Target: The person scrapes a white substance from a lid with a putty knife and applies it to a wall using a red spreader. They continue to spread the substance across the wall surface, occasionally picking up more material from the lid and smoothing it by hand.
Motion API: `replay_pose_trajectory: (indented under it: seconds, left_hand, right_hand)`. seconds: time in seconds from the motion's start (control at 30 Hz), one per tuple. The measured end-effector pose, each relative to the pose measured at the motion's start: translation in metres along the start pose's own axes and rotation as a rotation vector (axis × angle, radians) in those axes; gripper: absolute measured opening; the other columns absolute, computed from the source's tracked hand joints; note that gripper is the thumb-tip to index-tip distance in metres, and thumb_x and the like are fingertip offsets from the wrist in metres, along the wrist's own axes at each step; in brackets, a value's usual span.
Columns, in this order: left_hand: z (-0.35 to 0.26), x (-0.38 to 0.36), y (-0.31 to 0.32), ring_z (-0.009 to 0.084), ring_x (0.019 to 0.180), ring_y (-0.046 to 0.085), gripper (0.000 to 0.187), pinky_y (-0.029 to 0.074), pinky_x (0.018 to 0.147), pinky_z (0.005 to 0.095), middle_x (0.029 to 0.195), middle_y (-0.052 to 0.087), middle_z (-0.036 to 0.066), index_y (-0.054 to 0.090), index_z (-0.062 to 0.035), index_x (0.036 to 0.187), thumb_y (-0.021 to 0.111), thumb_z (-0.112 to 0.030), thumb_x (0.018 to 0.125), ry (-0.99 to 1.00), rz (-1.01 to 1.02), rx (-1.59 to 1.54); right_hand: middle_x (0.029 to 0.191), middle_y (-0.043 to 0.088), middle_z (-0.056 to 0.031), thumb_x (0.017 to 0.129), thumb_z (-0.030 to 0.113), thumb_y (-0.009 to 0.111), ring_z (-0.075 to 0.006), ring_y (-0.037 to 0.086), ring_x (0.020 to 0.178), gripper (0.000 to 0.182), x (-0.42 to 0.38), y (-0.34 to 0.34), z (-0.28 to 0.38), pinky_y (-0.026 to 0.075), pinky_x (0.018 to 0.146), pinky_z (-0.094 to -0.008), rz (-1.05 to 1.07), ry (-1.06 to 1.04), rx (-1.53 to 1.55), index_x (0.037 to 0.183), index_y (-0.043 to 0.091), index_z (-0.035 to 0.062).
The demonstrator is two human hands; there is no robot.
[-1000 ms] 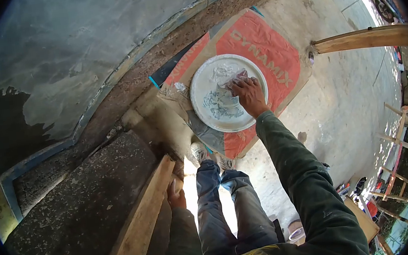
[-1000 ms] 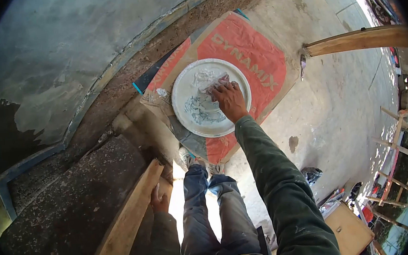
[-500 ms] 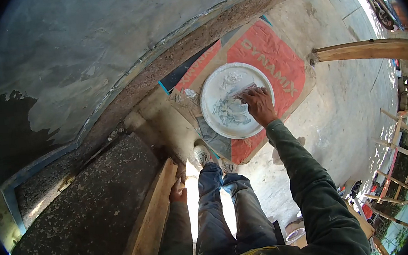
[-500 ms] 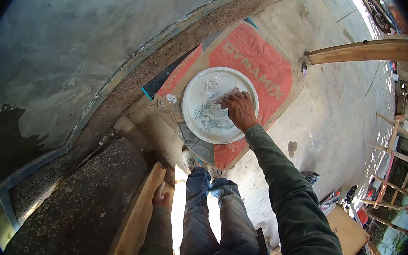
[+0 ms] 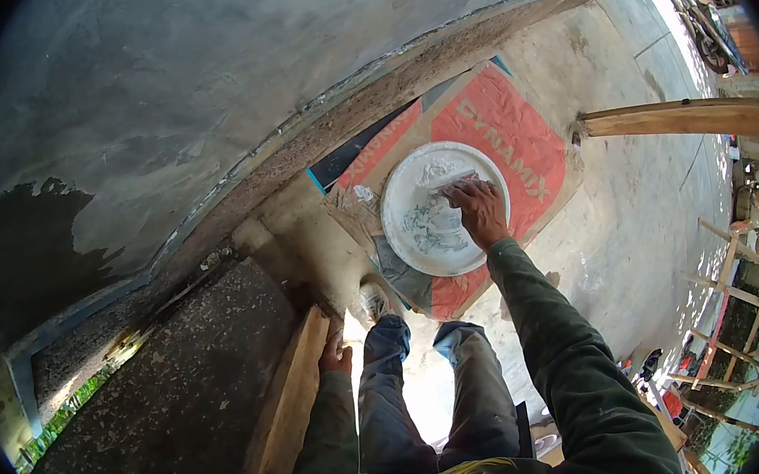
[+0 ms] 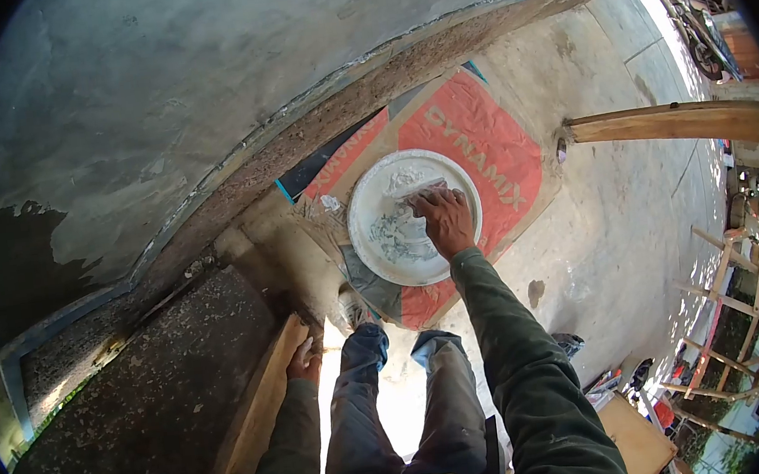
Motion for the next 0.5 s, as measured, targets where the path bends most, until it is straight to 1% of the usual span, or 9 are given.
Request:
replay_pose_trajectory:
  seconds: [0.07,0.23,0.3,0.33,0.37,0.4,0.43,0.47,0.5]
  left_hand:
    - [-0.002,0.0,-0.005,0.0276,0.113,0.063,0.051,0.053,0.091,0.036,0.127,0.061,0.018,0.056,-0.0023,0.131,0.057,-0.015,0.082,0.17,-0.096,0.074]
    - [-0.003,-0.009,0.011,0.0265,0.112,0.063,0.045,0.054,0.09,0.0348,0.126,0.062,0.017,0.058,-0.0015,0.128,0.06,-0.014,0.085,0.184,-0.182,-0.057]
    - [-0.016,-0.015,0.028,0.0269,0.112,0.063,0.045,0.054,0.091,0.0355,0.125,0.062,0.018,0.058,-0.0012,0.128,0.06,-0.015,0.085,0.201,-0.207,-0.132]
    - [-0.028,-0.021,0.037,0.0272,0.112,0.062,0.045,0.054,0.092,0.0362,0.125,0.062,0.018,0.057,-0.0008,0.129,0.059,-0.015,0.086,0.218,-0.217,-0.186]
    - [-0.038,-0.024,0.048,0.0269,0.111,0.062,0.047,0.052,0.093,0.0366,0.125,0.062,0.018,0.057,-0.0001,0.129,0.06,-0.017,0.086,0.173,-0.219,-0.221]
    - [-0.067,-0.035,0.06,0.0253,0.115,0.06,0.045,0.05,0.096,0.036,0.128,0.06,0.018,0.056,0.0003,0.13,0.06,-0.015,0.088,0.045,-0.183,-0.361]
    - [-0.082,-0.035,0.078,0.0254,0.118,0.058,0.046,0.048,0.098,0.0356,0.131,0.058,0.018,0.054,0.0001,0.132,0.062,-0.015,0.089,0.055,-0.179,-0.488]
    - [-0.095,-0.039,0.096,0.0256,0.121,0.056,0.048,0.046,0.1,0.0352,0.133,0.056,0.018,0.052,-0.0001,0.134,0.064,-0.015,0.09,0.064,-0.169,-0.607]
    - [-0.113,-0.041,0.115,0.0266,0.123,0.054,0.052,0.045,0.102,0.0361,0.136,0.054,0.017,0.049,-0.0004,0.137,0.066,-0.017,0.09,0.066,-0.135,-0.686]
  right_hand:
    - [0.108,0.067,-0.0053,0.082,0.005,0.051,-0.0288,0.059,0.106,0.034,0.005,0.018,-0.006,0.038,0.097,-0.0458,0.011,-0.026,-0.109,0.109,0.068,0.017]
    - [0.11,0.066,-0.0082,0.081,0.005,0.054,-0.0307,0.06,0.103,0.037,-0.031,0.003,0.004,0.041,0.092,-0.0456,0.048,-0.116,-0.036,0.113,0.067,0.0173]
    - [0.111,0.067,-0.0082,0.085,0.003,0.056,-0.0267,0.062,0.1,0.032,-0.037,-0.01,-0.004,0.046,0.09,-0.0413,0.173,0.035,0.175,0.114,0.065,0.0118]
    - [0.111,0.067,-0.0082,0.085,0.003,0.056,-0.0267,0.062,0.1,0.032,-0.044,-0.012,-0.005,0.046,0.09,-0.0413,0.189,-0.002,0.175,0.114,0.065,0.0118]
    - [0.112,0.066,-0.0075,0.088,0.003,0.055,-0.0246,0.062,0.102,0.032,-0.049,-0.006,-0.019,0.047,0.091,-0.0393,0.21,0.235,0.713,0.118,0.063,0.0096]
    - [0.114,0.065,-0.0068,0.09,0.004,0.054,-0.0226,0.063,0.103,0.032,-0.047,0.005,-0.031,0.048,0.092,-0.0372,0.243,0.485,1.244,0.122,0.06,0.0074]
    - [0.117,0.063,-0.0062,0.095,0.01,0.053,-0.0175,0.06,0.108,0.031,-0.039,-0.015,-0.012,0.05,0.093,-0.0325,0.288,0.699,1.489,0.125,0.055,0.0034]
    - [0.117,0.063,-0.0062,0.095,0.01,0.053,-0.0175,0.06,0.108,0.031,-0.03,-0.026,-0.001,0.05,0.093,-0.0325,0.328,0.686,1.491,0.125,0.055,0.0034]
    - [0.117,0.062,-0.006,0.095,0.01,0.053,-0.0169,0.061,0.106,0.032,-0.023,-0.032,0.009,0.051,0.089,-0.0319,0.354,0.753,1.705,0.126,0.054,0.0043]
Point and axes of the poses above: each hand's wrist, its own x-axis towards the middle knuckle, its own y-axis out of the palm, z = x × y, the point moved 6 cm from there along x, towards the middle knuckle
